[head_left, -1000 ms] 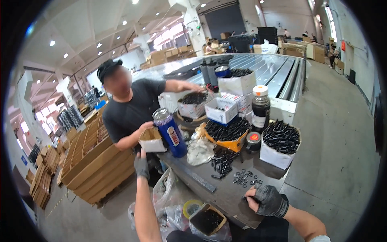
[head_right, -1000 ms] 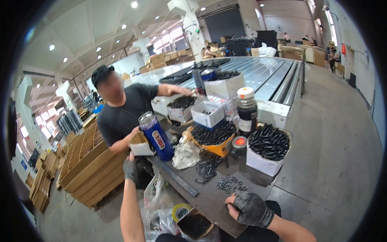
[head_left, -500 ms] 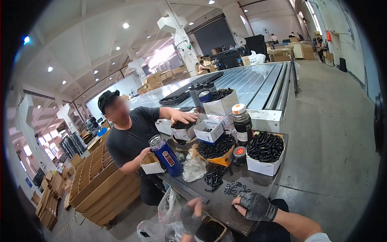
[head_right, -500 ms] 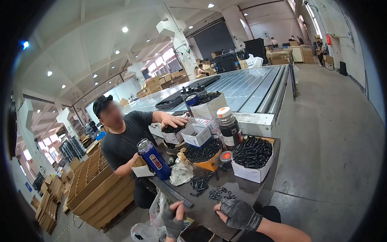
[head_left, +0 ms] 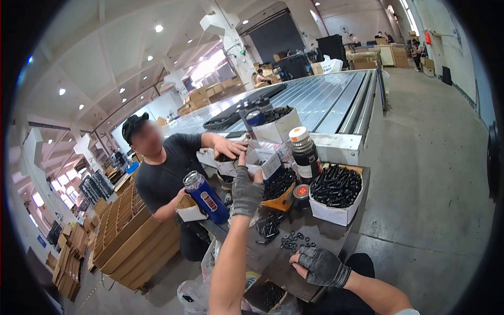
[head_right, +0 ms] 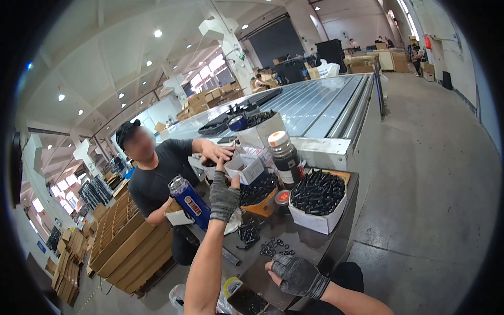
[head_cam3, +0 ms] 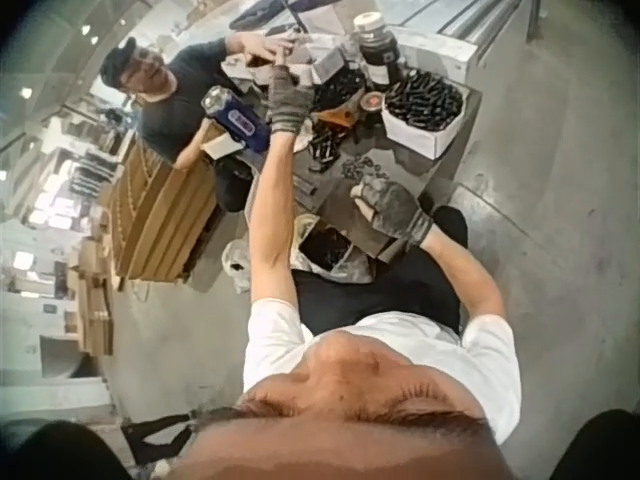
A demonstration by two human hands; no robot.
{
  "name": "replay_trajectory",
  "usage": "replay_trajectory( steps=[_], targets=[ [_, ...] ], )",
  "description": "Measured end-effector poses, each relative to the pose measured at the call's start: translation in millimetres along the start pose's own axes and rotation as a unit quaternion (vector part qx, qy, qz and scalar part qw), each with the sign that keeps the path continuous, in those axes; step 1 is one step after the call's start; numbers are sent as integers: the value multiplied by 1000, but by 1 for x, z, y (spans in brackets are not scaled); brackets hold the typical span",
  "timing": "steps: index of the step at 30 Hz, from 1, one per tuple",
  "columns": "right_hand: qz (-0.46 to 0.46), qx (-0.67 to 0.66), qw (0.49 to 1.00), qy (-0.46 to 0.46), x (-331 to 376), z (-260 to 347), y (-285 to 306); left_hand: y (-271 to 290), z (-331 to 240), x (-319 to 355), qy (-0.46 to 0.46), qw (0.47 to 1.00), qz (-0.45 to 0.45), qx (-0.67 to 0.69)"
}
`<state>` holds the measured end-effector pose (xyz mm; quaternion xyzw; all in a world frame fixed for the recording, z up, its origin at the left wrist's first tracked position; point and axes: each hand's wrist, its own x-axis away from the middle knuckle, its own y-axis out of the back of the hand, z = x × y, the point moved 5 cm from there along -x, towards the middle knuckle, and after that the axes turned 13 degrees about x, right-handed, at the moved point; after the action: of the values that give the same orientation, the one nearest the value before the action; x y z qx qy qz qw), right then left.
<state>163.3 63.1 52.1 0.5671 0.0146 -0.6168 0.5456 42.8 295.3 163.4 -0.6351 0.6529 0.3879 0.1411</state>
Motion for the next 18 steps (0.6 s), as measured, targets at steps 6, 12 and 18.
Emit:
replay_trajectory(
  steps=[6, 12, 18],
  targets=[
    [23, -87, 996, -11, -12, 4, 3, 43, -46, 144, 121, 967, 145, 168],
    [79, -124, 989, -25, -24, 24, 9, 46, -67, 246, 257, 896, 86, 351],
    [54, -153, 987, 0, -29, 71, 16, 61, -69, 295, 293, 854, -44, 428]
  ],
)
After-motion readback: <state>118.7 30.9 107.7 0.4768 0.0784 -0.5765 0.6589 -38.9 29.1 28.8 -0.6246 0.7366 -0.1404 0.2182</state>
